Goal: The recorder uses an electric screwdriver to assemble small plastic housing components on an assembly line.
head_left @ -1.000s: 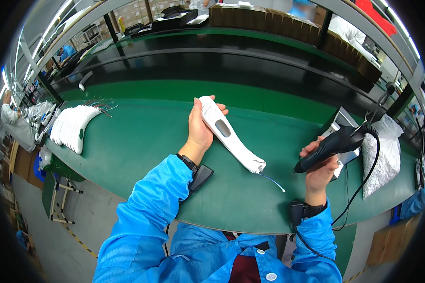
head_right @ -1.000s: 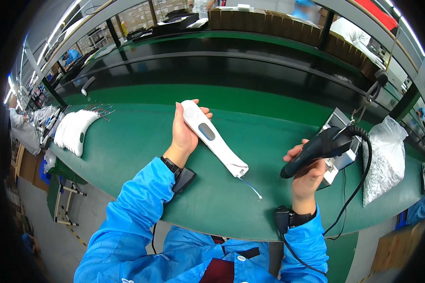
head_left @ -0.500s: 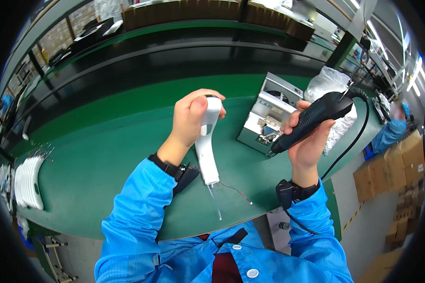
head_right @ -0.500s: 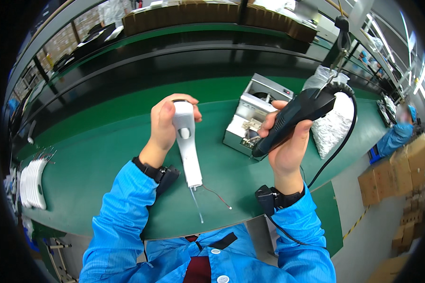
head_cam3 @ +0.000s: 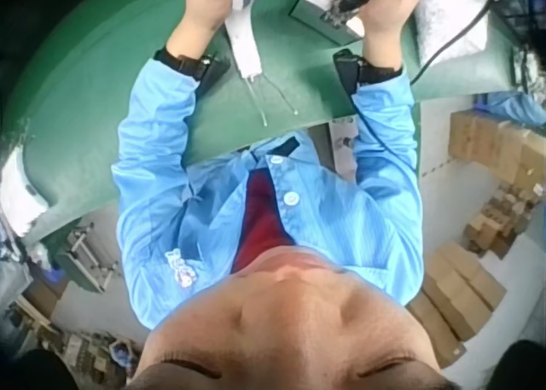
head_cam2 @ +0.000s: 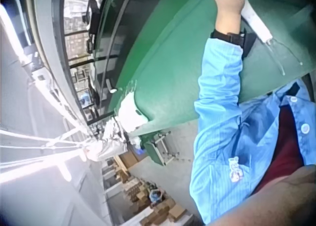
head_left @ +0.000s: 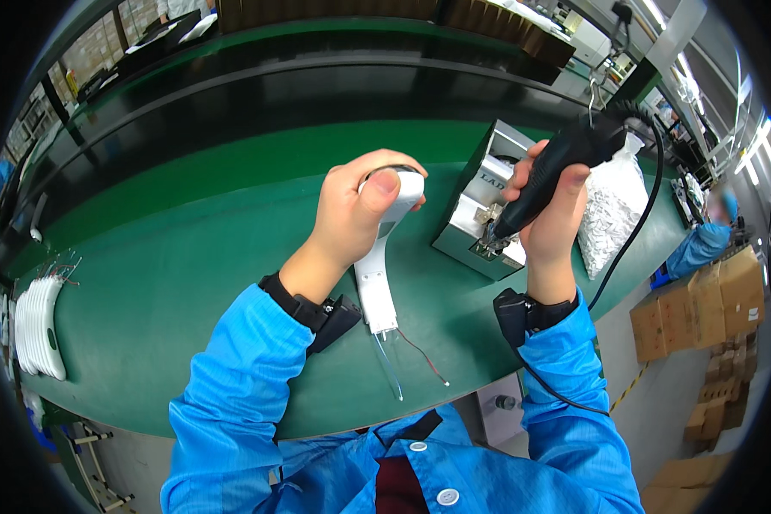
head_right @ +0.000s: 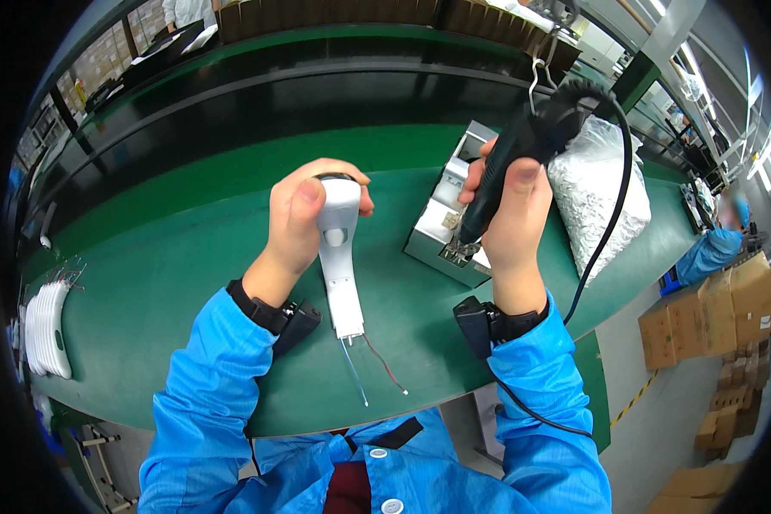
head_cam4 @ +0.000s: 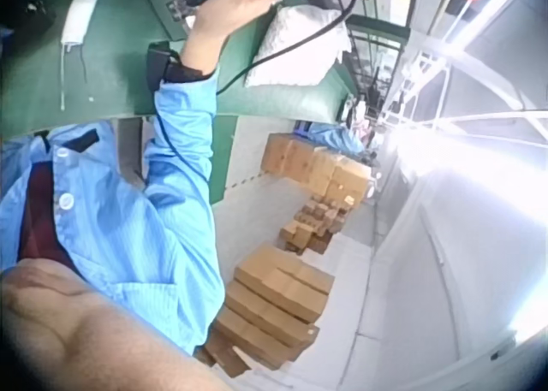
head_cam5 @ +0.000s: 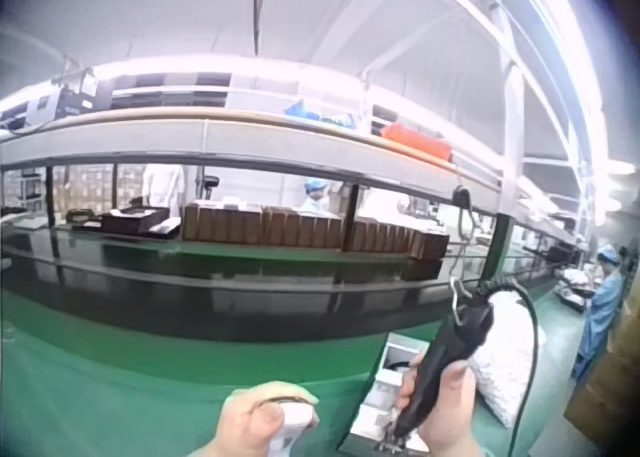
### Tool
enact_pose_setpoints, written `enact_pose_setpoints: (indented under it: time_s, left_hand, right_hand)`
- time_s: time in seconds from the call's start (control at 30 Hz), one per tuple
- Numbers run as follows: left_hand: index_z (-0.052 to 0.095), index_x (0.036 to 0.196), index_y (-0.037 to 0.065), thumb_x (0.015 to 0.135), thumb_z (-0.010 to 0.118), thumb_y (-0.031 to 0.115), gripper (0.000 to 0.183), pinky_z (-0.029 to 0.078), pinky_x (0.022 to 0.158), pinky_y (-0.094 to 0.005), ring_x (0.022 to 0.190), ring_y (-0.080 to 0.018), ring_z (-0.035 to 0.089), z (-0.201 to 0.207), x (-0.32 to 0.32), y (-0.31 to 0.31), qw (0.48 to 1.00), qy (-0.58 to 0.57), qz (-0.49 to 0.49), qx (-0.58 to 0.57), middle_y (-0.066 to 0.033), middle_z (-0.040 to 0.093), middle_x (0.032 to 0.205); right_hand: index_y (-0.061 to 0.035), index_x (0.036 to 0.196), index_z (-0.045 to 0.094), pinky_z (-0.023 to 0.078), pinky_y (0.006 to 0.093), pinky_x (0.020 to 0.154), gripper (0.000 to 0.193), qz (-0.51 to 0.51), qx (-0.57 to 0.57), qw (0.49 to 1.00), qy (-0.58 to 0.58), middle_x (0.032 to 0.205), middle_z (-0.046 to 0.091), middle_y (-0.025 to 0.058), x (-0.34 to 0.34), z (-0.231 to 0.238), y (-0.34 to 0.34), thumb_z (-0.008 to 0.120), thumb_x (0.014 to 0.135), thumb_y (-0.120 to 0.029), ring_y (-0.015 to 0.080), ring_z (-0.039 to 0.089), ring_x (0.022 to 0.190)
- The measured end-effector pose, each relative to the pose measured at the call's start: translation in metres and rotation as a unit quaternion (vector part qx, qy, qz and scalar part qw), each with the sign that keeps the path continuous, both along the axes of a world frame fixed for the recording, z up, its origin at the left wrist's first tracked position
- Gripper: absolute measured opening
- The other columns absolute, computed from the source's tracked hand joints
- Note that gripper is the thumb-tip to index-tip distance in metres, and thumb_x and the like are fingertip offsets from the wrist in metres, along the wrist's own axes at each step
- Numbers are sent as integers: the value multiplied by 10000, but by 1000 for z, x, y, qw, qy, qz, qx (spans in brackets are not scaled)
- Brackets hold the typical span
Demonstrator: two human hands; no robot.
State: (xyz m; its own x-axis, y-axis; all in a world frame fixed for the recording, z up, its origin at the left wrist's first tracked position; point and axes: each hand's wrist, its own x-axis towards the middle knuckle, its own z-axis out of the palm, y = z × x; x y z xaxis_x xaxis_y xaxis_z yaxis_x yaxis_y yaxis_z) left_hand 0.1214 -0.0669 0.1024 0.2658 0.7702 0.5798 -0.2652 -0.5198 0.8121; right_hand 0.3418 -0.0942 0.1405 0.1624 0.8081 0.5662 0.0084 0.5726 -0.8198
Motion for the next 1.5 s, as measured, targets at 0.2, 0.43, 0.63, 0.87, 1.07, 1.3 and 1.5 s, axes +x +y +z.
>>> enact_pose_setpoints:
  time_s: [0.2,0.43,0.63,0.87,1.07,1.3,1.5]
  left_hand:
    - [601,941,-44,860,475,608,669,510,652,-282,693,-176,622,-4,0,5,999,-38,-16,-7,-117,636,762]
    - [613,940,-28,850,496,621,666,501,651,-268,715,-159,619,-4,0,3,999,-38,-14,-25,-103,636,784]
    - [625,933,-19,882,536,506,534,477,651,-262,717,-133,586,-6,-4,6,997,-60,-4,-41,-77,628,770]
    - [598,961,-15,887,534,508,532,505,571,-255,596,-112,602,-6,-10,4,996,-67,-23,-51,-79,634,760]
    - [598,813,2,893,528,493,502,469,533,-288,552,-141,570,-3,5,5,997,-60,45,-2,-80,582,619]
    - [589,808,-13,906,522,440,469,467,540,-285,556,-143,562,-2,-9,1,997,-43,62,-29,-91,593,633]
    - [609,891,5,918,515,402,409,482,581,-293,625,-132,584,0,-3,-2,988,-64,-53,-127,-54,617,689]
  right_hand:
    - [21,1011,528,448,239,528,710,58,-63,994,70,691,546,84,-14,-20,-10,449,850,-666,132,527,554]
    - [-17,1076,494,467,256,590,919,168,-53,971,162,737,559,61,-79,-41,-26,474,649,-831,142,556,615]
    - [-69,1057,494,449,309,611,905,187,-39,974,125,699,527,36,-99,-59,-18,374,663,-874,145,521,599]
    - [-65,1063,488,421,254,563,831,230,-54,955,181,733,508,25,-103,-71,-13,578,644,-778,130,487,628]
    - [-63,1093,453,396,271,640,883,185,-46,971,143,745,492,23,-86,-70,-17,499,656,-828,119,489,626]
    - [-69,1089,458,392,247,613,854,199,-45,967,150,725,478,20,-103,-72,-11,490,681,-818,108,477,604]
    - [-75,1093,491,378,236,597,776,220,-43,959,171,738,469,14,-93,-74,-14,564,710,-745,111,459,631]
